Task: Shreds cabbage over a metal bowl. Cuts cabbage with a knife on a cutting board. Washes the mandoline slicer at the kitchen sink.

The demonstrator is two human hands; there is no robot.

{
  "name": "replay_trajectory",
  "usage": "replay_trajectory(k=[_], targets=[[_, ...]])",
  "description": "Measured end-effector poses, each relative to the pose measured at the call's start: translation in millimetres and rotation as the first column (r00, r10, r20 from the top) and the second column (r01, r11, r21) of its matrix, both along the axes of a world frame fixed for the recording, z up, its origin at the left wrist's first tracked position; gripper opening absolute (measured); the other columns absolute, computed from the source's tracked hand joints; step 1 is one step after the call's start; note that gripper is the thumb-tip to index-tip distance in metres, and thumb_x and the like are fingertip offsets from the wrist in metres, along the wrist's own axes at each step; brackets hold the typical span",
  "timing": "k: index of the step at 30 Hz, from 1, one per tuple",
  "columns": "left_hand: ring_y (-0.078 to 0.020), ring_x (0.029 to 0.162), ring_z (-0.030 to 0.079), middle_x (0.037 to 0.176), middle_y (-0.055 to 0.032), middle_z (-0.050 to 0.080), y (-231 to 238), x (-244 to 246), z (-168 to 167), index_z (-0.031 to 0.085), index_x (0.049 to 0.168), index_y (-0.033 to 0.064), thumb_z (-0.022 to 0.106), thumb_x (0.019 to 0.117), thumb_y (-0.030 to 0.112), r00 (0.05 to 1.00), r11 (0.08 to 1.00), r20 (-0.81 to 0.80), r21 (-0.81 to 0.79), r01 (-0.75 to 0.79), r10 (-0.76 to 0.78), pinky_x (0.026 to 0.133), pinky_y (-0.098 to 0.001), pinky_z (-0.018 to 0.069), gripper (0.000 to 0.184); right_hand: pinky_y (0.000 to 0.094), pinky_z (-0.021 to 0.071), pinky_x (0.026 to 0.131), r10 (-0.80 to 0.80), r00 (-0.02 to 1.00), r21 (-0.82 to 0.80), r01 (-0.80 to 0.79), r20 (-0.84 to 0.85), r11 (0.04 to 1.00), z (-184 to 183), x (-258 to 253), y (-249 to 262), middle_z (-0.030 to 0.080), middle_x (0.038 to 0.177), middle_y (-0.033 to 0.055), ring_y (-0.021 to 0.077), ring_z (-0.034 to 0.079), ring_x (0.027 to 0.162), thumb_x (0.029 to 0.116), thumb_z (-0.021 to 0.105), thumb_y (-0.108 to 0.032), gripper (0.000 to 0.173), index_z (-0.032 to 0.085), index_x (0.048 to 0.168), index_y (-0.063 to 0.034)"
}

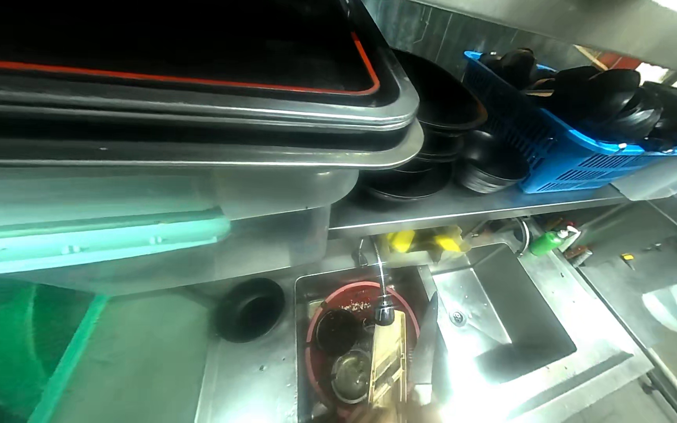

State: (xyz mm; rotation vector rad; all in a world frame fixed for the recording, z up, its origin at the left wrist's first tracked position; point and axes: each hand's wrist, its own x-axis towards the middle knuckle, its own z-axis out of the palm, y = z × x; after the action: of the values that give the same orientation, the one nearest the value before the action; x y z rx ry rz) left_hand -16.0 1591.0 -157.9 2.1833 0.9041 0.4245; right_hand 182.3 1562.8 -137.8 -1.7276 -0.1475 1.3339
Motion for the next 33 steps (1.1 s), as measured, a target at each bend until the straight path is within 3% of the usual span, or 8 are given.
replay_trajectory(k=[3,6,10,13,16,20,26,33], targets=[[-0.0214,0.124,0.063,0.136,-0.0097,0.065,42,6,-7,0.057,0.145,0.0126,0.069,0.0945,0.046,0.903,0.875,0.071,-0.287,-0.389,0.424,0.106,-0.0460,0.0528,0.062,0.0456,0.0627,0.073,0.054,0.998,0.020,-0.054,0.021,0.998,-26,12,-7,0.071,0.093,0.0134,0.0238,0.071,0.082,0.0705,0.087,-0.003,0.044,0.063,0.108,-0.0009],[-0.0259,0.116,0.068,0.138,-0.0130,0.062,108,28,-34,0.040,0.155,0.0107,0.064,0.0924,0.060,0.775,0.613,-0.104,-0.550,-0.567,0.623,0.096,-0.0506,0.0586,0.083,0.0437,0.0636,0.075,0.178,0.984,0.019,-0.179,0.029,0.984,-24,24,0,0.073,0.093,0.0100,0.0214,0.072,0.084,0.0688,0.090,-0.009,0.042,0.066,0.103,-0.0031],[-0.0366,0.119,0.063,0.134,-0.0202,0.061,157,48,-51,0.051,0.145,0.0108,0.069,0.0928,0.054,0.769,0.311,-0.189,-0.836,-0.452,0.611,0.090,-0.0629,0.0564,0.070,0.0455,0.0626,0.073,0.313,0.946,0.054,-0.319,0.089,0.946,-28,40,3,0.073,0.088,0.0107,0.0228,0.071,0.080,0.0691,0.088,-0.004,0.040,0.066,0.103,-0.0030],[-0.0399,0.109,0.067,0.130,-0.0232,0.063,161,59,-48,0.050,0.146,0.0123,0.063,0.1003,0.043,0.734,0.192,-0.220,-0.881,-0.433,0.643,0.081,-0.0611,0.0592,0.056,0.0462,0.0639,0.074,0.416,0.882,-0.066,-0.412,0.222,0.909,-23,64,6,0.074,0.091,0.0090,0.0225,0.073,0.079,0.0738,0.090,-0.019,0.046,0.067,0.112,-0.0060],[-0.0422,0.096,0.071,0.122,-0.0255,0.065,150,64,-29,0.045,0.147,0.0162,0.061,0.1010,0.034,0.592,0.038,-0.266,-0.892,-0.450,0.761,0.070,-0.0598,0.0607,0.052,0.0460,0.0641,0.079,0.335,0.861,-0.113,-0.316,0.383,0.942,-8,94,-1,0.074,0.095,0.0108,0.0229,0.074,0.084,0.0799,0.086,-0.019,0.049,0.063,0.120,-0.0023],[-0.0428,0.095,0.070,0.124,-0.0288,0.063,123,65,-22,0.043,0.146,0.0098,0.059,0.1010,0.028,0.356,-0.174,-0.282,-0.936,-0.307,0.891,0.072,-0.0574,0.0613,0.051,0.0488,0.0660,0.079,0.120,0.893,-0.087,-0.091,0.435,0.992,-3,128,-25,0.074,0.099,0.0133,0.0266,0.075,0.088,0.0816,0.086,-0.018,0.048,0.063,0.120,-0.0014],[-0.0420,0.109,0.068,0.137,-0.0265,0.057,75,80,-6,0.040,0.147,0.0063,0.052,0.1051,0.024,0.161,-0.286,-0.282,-0.958,0.003,0.946,0.083,-0.0562,0.0611,0.047,0.0549,0.0643,0.081,-0.190,0.977,0.050,0.186,0.093,0.981,-12,120,-25,0.072,0.111,0.0216,0.0361,0.074,0.097,0.0987,0.069,-0.019,0.045,0.050,0.135,-0.0002],[-0.0407,0.119,0.065,0.142,-0.0235,0.057,54,110,14,0.035,0.152,0.0085,0.053,0.1063,0.035,0.253,-0.298,-0.242,-0.930,0.214,0.937,0.096,-0.0546,0.0589,0.056,0.0460,0.0640,0.061,-0.442,0.883,0.078,0.436,0.155,0.897,-31,130,16,0.072,0.091,0.0203,0.0300,0.072,0.067,0.0977,0.071,-0.017,0.033,0.058,0.124,-0.0003]])
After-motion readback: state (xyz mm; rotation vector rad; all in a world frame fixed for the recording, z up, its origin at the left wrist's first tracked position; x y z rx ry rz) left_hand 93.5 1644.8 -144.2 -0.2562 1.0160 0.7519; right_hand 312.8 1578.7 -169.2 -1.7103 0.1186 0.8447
